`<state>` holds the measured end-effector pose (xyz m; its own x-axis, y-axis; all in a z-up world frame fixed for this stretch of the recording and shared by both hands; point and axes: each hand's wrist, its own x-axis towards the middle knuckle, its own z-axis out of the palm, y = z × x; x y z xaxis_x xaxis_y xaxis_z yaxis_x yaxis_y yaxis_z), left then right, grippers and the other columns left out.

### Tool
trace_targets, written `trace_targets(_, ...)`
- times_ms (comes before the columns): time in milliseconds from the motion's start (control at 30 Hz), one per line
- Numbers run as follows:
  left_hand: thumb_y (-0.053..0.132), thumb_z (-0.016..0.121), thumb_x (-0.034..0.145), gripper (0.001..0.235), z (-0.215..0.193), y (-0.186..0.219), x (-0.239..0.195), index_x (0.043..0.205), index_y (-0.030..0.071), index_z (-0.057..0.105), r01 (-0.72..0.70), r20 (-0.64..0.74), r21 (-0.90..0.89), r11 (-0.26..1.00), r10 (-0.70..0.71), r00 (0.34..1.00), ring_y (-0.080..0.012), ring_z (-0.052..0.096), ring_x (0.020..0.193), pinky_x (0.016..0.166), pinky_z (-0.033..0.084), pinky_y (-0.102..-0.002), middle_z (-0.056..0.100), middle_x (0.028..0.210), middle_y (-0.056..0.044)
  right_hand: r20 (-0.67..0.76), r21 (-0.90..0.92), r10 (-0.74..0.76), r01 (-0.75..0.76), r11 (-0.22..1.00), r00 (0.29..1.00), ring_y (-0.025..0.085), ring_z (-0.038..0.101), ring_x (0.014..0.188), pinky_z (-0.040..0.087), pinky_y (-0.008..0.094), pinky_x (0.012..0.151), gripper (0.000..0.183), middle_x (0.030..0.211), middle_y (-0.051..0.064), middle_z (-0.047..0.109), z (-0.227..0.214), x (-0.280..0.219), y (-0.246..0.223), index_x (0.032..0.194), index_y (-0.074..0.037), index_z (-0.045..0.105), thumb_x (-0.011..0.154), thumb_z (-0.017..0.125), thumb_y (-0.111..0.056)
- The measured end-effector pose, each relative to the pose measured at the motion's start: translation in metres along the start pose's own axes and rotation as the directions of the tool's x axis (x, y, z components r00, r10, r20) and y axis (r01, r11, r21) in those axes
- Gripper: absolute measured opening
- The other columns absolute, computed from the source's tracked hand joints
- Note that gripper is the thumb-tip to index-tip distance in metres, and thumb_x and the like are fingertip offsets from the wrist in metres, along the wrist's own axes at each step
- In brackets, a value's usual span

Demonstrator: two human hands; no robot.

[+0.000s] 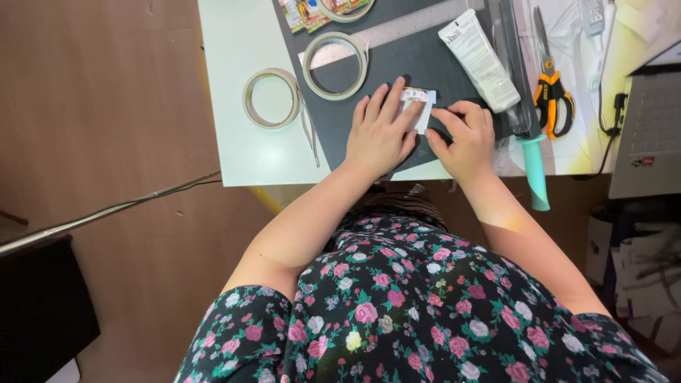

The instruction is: The person applies adhesive from a tube to a piece of paper, folds the paper, and then applies double-sided tape from a roll to the paper using scissors to cut the tape.

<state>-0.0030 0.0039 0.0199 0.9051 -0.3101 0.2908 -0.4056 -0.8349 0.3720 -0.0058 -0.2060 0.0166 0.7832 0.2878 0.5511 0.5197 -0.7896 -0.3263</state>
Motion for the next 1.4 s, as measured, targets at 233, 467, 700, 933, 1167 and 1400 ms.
trace_targets(233,0.056,0.056,0.093,0.052,0.006,-0.004,-0.001,0.139,0.032,0.053,0.001,-0.074,-0.019,1.0,-0.002,0.997,-0.0286,0.049,0.134,0.108,0.038,-0.048,0.054,0.137,-0.005,-0.075,-0.209,-0.049,0.033,0.977,0.996,0.03,0.055,0.103,0.045,0.04,0.089,0.043,0.122,0.01,0.061,-0.002,-0.022,-0.023,0.122,-0.013,0.075,0.109,0.041,-0.037)
trace_targets(467,0.061,0.038,0.1,0.052,0.01,-0.008,-0.002,0.138,0.031,0.055,-0.008,-0.074,-0.085,0.996,0.002,0.997,-0.0256,0.05,0.129,0.103,0.039,-0.044,0.055,0.12,-0.001,-0.048,-0.237,-0.084,0.071,0.969,0.995,0.037,0.049,0.125,0.038,0.044,0.109,0.054,0.136,0.014,0.064,0.003,-0.038,-0.016,0.127,-0.009,0.074,0.111,0.034,-0.041)
trace_targets(700,0.058,0.06,0.091,0.06,-0.002,-0.006,0.0,0.141,0.025,0.053,-0.006,-0.026,-0.132,0.991,0.002,1.0,-0.0279,0.049,0.132,0.106,0.038,-0.045,0.056,0.123,-0.004,-0.075,-0.168,-0.112,0.098,0.981,0.991,0.035,0.054,0.115,0.043,0.043,0.103,0.048,0.13,0.013,0.067,0.001,-0.034,-0.01,0.119,-0.01,0.077,0.108,0.046,-0.044)
trace_targets(933,0.054,0.078,0.079,0.079,-0.004,-0.006,0.002,0.146,0.022,0.05,0.003,0.01,-0.146,0.989,-0.001,1.0,-0.0301,0.047,0.135,0.108,0.037,-0.047,0.056,0.127,-0.007,-0.066,-0.019,0.066,-0.068,0.998,0.996,0.029,0.056,0.102,0.046,0.04,0.095,0.034,0.114,0.006,0.07,-0.008,-0.02,-0.008,0.101,-0.014,0.08,0.106,0.056,-0.038)
trace_targets(1167,0.05,0.082,0.077,0.081,-0.003,-0.004,0.0,0.146,0.021,0.049,0.015,0.026,-0.134,0.991,-0.012,1.0,-0.029,0.045,0.135,0.11,0.035,-0.046,0.053,0.128,-0.006,0.163,0.588,0.589,-0.558,0.586,0.791,0.025,0.07,0.102,0.057,0.039,0.097,0.016,0.107,0.018,0.072,-0.054,-0.024,-0.002,0.114,0.005,0.068,0.11,0.054,-0.002)
trace_targets(1400,0.052,0.081,0.077,0.081,-0.002,-0.005,-0.001,0.144,0.021,0.05,0.012,-0.017,-0.139,0.99,-0.014,1.0,-0.0293,0.045,0.134,0.111,0.034,-0.047,0.054,0.126,-0.006,0.205,0.216,0.359,-0.4,0.891,0.911,0.028,0.071,0.09,0.058,0.038,0.082,0.011,0.097,0.01,0.073,-0.077,-0.056,-0.004,0.107,-0.005,0.08,0.096,0.078,-0.001)
